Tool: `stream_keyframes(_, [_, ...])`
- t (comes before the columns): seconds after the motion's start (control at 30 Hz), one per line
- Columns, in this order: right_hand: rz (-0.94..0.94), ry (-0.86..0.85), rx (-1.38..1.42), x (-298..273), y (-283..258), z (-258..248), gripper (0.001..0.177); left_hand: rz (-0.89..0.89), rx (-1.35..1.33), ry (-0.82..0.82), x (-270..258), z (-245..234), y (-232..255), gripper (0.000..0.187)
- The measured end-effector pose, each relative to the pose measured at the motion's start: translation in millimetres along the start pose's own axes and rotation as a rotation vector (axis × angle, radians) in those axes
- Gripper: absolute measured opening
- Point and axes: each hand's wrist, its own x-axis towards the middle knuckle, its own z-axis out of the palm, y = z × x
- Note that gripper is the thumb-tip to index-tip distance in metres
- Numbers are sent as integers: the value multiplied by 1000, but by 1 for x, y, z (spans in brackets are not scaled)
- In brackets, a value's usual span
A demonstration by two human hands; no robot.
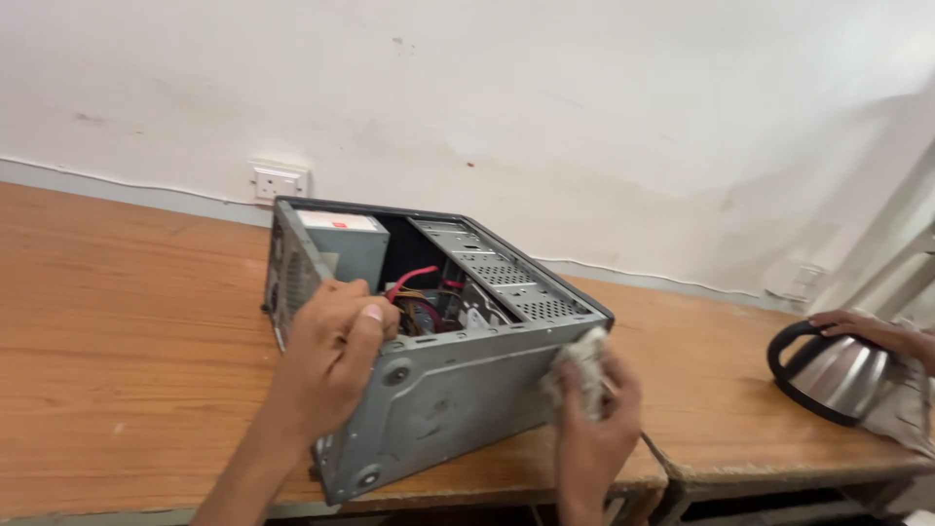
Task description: The person cleans the exterior of an open computer case using a white cloth. They wipe the sides, front, and back of the case, rotating it on the table to access different areas. Another person is visible in the background cleaning a kettle.
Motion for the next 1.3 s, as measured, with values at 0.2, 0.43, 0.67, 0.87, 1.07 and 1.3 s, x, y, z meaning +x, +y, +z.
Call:
stream_keyframes(0.2, [155, 63, 220, -16, -57, 32, 38, -47, -35, 9, -3, 4, -8, 35])
stream_keyframes(0.43, [-488, -45, 192, -97, -109, 45, 38, 16, -49, -32, 3, -1, 2, 31])
stream_keyframes(0.67, [224, 111, 262, -21, -58, 41, 30, 19, -57, -44, 1, -1, 1, 34])
stream_keyframes(0.87, [-446, 45, 150, -97, -90, 45, 32, 11, -21, -62, 0, -3, 4, 35])
stream_keyframes(1.07, [-675, -3, 89, -71, -57, 38, 39, -4, 20, -114, 1, -5, 7, 37])
stream_keyframes(1.3, [-469, 177, -6, -19, -32, 40, 41, -60, 31, -45, 0, 1, -5, 34])
